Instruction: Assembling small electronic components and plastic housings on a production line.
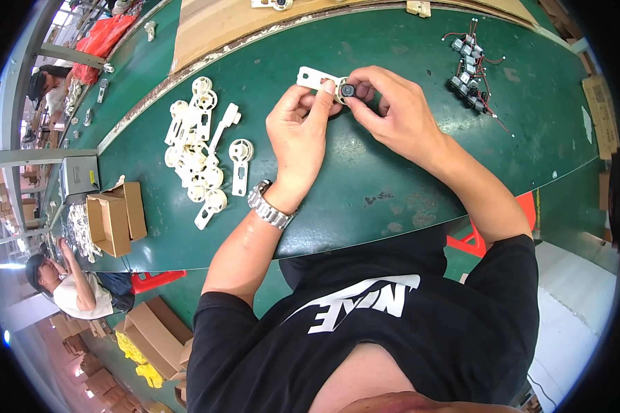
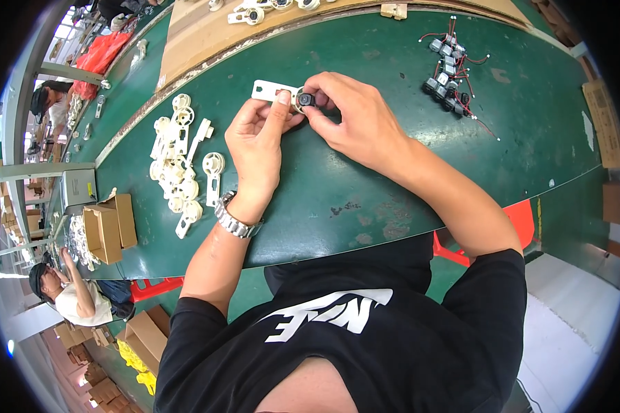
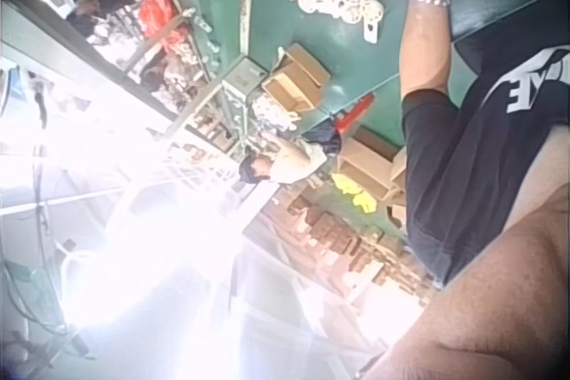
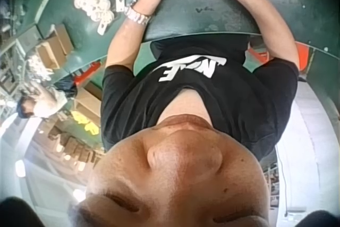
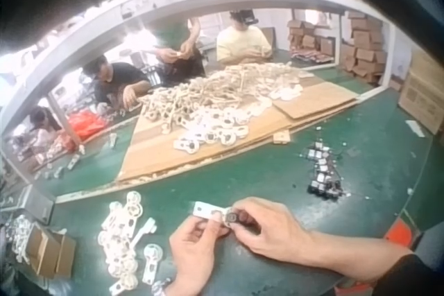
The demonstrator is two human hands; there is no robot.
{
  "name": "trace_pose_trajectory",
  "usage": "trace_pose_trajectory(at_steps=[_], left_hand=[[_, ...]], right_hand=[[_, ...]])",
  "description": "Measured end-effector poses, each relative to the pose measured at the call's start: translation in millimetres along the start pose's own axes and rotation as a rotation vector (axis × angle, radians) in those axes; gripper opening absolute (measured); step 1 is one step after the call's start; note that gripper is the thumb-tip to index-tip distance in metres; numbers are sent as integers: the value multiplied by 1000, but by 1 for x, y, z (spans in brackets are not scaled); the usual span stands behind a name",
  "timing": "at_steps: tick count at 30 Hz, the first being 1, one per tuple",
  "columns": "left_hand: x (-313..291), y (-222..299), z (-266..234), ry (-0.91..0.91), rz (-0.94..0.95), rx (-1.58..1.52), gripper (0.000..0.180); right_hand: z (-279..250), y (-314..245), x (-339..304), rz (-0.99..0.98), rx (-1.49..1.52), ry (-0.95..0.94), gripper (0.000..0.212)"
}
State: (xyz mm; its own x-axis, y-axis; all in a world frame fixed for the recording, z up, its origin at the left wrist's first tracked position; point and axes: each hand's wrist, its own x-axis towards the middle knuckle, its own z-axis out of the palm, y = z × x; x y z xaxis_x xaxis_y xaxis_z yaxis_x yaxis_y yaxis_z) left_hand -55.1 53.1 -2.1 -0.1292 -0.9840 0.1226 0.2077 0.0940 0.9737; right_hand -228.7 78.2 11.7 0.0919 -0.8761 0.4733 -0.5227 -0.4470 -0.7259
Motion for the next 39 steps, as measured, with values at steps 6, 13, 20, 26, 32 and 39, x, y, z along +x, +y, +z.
trace_pose_trajectory(at_steps=[6,13,20,26,32,39], left_hand=[[4,1,-4,24,-49,-77,16],[3,2,-5,14,-45,-67,17],[2,1,-4,7,-46,-95,17],[1,2,-1,-12,-39,-200,17],[2,0,-3,-20,-24,-273,18],[-1,5,1,-29,22,-238,15]], right_hand=[[-2,1,1,-58,-8,16,27],[0,0,0,-82,-18,40,28],[1,5,1,-123,-75,58,26],[-2,7,3,-82,63,92,23],[-2,13,4,-103,52,128,20],[2,17,4,96,342,72,21]])
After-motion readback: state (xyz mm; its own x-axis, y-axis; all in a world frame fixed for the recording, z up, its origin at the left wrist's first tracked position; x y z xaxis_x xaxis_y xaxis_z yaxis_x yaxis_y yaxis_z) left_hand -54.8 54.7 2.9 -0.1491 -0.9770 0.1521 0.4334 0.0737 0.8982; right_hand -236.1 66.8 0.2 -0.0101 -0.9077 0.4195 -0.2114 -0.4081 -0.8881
